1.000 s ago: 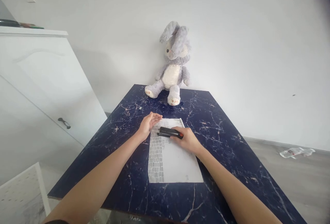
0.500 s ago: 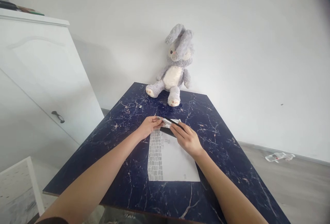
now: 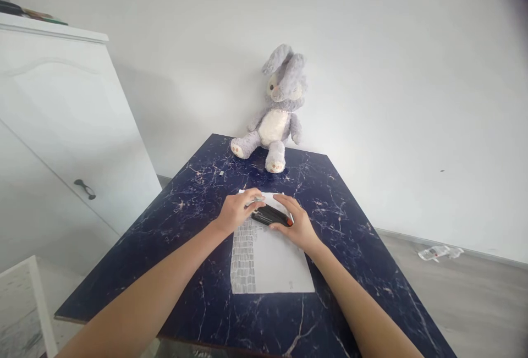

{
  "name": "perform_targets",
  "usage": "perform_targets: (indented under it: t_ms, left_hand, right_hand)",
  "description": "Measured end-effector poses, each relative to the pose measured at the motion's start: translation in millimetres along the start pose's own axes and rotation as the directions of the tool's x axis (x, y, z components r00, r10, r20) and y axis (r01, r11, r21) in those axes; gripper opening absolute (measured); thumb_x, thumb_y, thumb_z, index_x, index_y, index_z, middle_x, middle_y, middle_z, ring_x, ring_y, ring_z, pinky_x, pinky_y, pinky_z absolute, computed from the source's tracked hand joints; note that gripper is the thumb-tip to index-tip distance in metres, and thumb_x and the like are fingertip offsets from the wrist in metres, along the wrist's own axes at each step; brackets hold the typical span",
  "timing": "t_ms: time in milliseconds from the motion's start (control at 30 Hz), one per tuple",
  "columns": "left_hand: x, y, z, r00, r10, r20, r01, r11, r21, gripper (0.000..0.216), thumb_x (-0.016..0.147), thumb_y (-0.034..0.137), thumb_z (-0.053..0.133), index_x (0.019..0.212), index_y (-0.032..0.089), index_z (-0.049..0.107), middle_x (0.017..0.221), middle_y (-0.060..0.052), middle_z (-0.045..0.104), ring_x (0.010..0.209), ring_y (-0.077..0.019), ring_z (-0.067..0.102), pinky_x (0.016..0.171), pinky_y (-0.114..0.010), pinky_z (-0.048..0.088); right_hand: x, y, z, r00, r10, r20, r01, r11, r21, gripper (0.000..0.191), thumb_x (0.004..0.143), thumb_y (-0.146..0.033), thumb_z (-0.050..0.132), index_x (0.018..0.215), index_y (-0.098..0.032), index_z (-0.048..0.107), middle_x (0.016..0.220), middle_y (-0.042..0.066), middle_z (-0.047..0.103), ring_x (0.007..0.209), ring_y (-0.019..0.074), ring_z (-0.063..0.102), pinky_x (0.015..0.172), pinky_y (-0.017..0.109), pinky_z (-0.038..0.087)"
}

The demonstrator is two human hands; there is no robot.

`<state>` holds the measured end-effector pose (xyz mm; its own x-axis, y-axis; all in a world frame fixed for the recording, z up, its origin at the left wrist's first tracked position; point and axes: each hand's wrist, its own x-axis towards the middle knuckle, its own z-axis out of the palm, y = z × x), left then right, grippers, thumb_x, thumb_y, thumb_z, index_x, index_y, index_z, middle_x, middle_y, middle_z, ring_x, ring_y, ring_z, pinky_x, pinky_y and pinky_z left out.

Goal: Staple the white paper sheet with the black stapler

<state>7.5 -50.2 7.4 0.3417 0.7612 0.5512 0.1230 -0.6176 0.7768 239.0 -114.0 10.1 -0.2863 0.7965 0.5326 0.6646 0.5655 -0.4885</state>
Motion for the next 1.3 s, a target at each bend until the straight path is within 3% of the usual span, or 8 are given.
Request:
perform_targets:
  t_ms: [167,467,567,700,800,900,1167,1300]
  left_hand:
    - [-9.5,-2.7,11.1,0.984,0.065,0.166,-0.071,0.997,0.034,0.021,0.090,0.040,0.066,0.103,0.024,0.069,0.097,-0.007,0.076,0.089,-0.0239,0.073,0.086,-0.036,0.055]
    - [-9.6,6.2,12.0,0.970,0.064,0.234,-0.061,0.998,-0.018,0.028,0.084,0.043,0.072,0.105,0.023,0.071,0.090,-0.007,0.076,0.081,-0.0240,0.071,0.083,-0.036,0.054]
    - [-3.1,1.8,2.3,0.990,0.039,0.134,-0.047,0.997,0.055,0.032,0.082,0.044,0.075,0.106,0.023,0.072,0.090,-0.007,0.076,0.085,-0.0252,0.071,0.087,-0.035,0.052]
    - [15.6,-29.4,-30.2,0.984,-0.086,-0.154,0.151,0.858,0.491,0.031,0.097,0.043,0.051,0.106,0.023,0.073,0.083,-0.009,0.072,0.083,-0.0254,0.069,0.089,-0.037,0.050]
    - [26.3,-61.1,-51.6,0.958,-0.142,-0.248,0.275,0.692,0.667,0.042,0.098,0.040,0.044,0.127,0.019,0.065,0.129,-0.017,0.065,0.123,-0.0338,0.058,0.104,-0.046,0.043]
    - [27.5,-82.4,-57.4,0.951,-0.272,-0.148,0.288,0.599,0.747,0.052,0.097,0.043,0.045,0.143,0.020,0.054,0.156,-0.016,0.043,0.146,-0.0391,0.034,0.115,-0.059,0.029]
    - [27.3,-75.7,-55.1,0.976,-0.202,-0.081,0.194,0.639,0.745,0.025,0.091,0.020,0.049,0.103,0.020,0.071,0.111,-0.015,0.069,0.106,-0.0312,0.064,0.098,-0.045,0.047]
    - [24.9,-79.7,-54.2,0.971,-0.166,-0.172,0.235,0.529,0.815,0.035,0.091,0.028,0.054,0.122,0.016,0.064,0.126,-0.021,0.059,0.121,-0.0374,0.054,0.100,-0.050,0.044]
  right_hand:
    - [-6.7,-13.4,4.5,0.955,-0.296,0.005,0.289,0.931,-0.225,0.046,0.101,-0.023,0.056,0.144,-0.038,0.053,0.131,0.007,0.065,0.110,0.0240,0.062,0.098,0.044,0.048]
    - [-12.0,-9.0,1.9,0.932,-0.361,0.025,0.352,0.888,-0.295,0.048,0.102,-0.017,0.049,0.148,-0.032,0.050,0.125,0.007,0.068,0.106,0.0240,0.065,0.096,0.045,0.048]
    - [-6.4,2.7,-10.1,0.956,-0.268,-0.121,0.215,0.916,-0.339,0.039,0.101,-0.019,0.050,0.138,-0.027,0.058,0.119,0.009,0.070,0.102,0.0244,0.065,0.092,0.043,0.047]
    - [-5.7,51.7,-41.1,0.928,0.069,-0.366,-0.219,0.896,-0.385,0.021,0.099,-0.026,0.050,0.107,-0.020,0.069,0.096,0.010,0.072,0.091,0.0251,0.063,0.088,0.041,0.045]
    - [-13.9,93.5,-59.5,0.890,0.280,-0.361,-0.418,0.816,-0.400,0.017,0.093,-0.027,0.054,0.090,-0.021,0.070,0.083,0.007,0.069,0.082,0.0238,0.062,0.080,0.036,0.046]
    - [-21.7,117.9,-60.6,0.817,0.435,-0.377,-0.569,0.709,-0.416,0.018,0.090,-0.029,0.056,0.094,-0.021,0.072,0.084,0.007,0.066,0.073,0.0211,0.060,0.073,0.034,0.046]
    - [-24.4,130.0,-48.0,0.872,0.414,-0.259,-0.489,0.738,-0.466,0.022,0.090,-0.022,0.051,0.095,-0.021,0.073,0.096,0.011,0.070,0.087,0.0253,0.057,0.077,0.036,0.046]
    - [-19.5,120.0,-49.9,0.891,0.303,-0.338,-0.434,0.787,-0.439,0.024,0.090,-0.019,0.050,0.104,-0.017,0.069,0.111,0.013,0.068,0.101,0.0287,0.053,0.090,0.041,0.046]
